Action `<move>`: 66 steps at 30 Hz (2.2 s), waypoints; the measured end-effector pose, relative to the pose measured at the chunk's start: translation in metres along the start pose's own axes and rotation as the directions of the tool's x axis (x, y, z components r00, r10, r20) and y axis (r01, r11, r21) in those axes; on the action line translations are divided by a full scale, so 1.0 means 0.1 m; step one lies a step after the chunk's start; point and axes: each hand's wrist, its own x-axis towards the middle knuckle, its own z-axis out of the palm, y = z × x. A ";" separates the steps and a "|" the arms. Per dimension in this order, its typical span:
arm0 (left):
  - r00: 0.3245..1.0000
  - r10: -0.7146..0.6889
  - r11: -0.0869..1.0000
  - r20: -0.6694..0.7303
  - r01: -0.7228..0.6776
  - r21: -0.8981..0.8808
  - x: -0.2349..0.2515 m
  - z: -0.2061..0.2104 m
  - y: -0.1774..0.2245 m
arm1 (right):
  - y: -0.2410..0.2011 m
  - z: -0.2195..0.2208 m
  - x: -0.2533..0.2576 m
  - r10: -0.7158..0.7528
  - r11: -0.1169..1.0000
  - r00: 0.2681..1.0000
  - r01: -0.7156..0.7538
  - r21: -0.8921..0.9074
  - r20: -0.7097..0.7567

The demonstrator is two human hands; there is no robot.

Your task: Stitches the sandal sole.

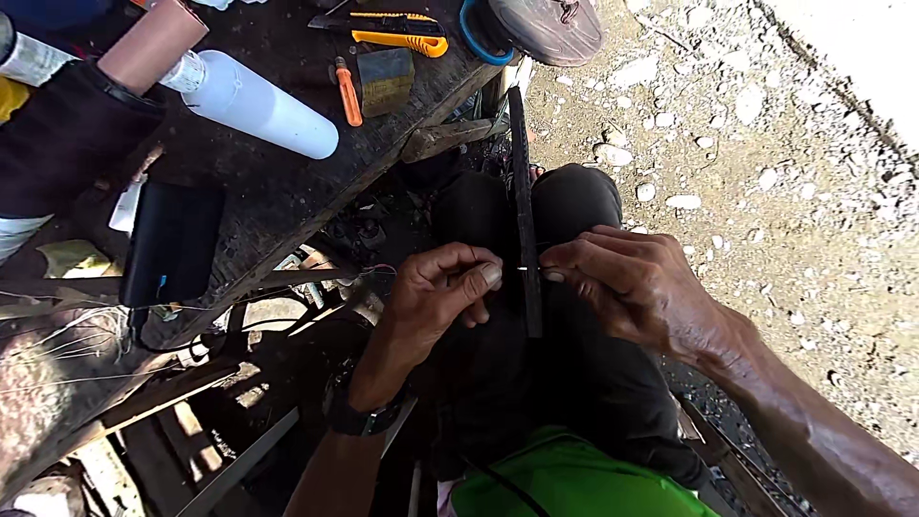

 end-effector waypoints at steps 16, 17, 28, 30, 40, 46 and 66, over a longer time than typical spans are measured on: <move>0.900 0.426 0.770 0.096 -0.416 0.484 0.01 -0.11 0.15 | -0.01 0.17 0.09 -0.007 0.997 0.997 0.001 -0.073 -0.073; 0.882 0.452 0.757 0.131 -0.457 0.467 -0.06 -0.10 0.18 | -0.02 0.17 0.08 -0.006 0.997 0.997 -0.001 -0.078 -0.080; 0.857 0.216 0.957 0.468 -0.280 0.071 -0.65 0.28 -0.19 | -0.03 0.17 0.04 0.055 0.996 0.990 -0.064 -0.069 -0.131; 0.916 0.174 0.984 0.361 -0.172 -0.037 -0.56 0.23 -0.17 | -0.03 0.18 0.03 0.046 0.995 0.990 -0.057 -0.080 -0.135; 0.954 0.298 0.906 0.039 -0.296 0.302 0.04 0.22 -0.03 | -0.04 0.18 0.02 0.027 0.992 0.992 -0.042 -0.121 -0.126; 0.982 0.180 0.948 0.054 -0.188 0.255 -0.06 0.16 0.02 | -0.18 0.14 0.05 0.104 0.961 0.991 -0.122 -0.247 -0.087; 0.974 0.071 0.829 0.217 -0.179 0.529 0.00 0.09 0.32 | 0.29 -0.30 -0.95 0.578 0.748 0.789 -0.614 -0.252 -0.205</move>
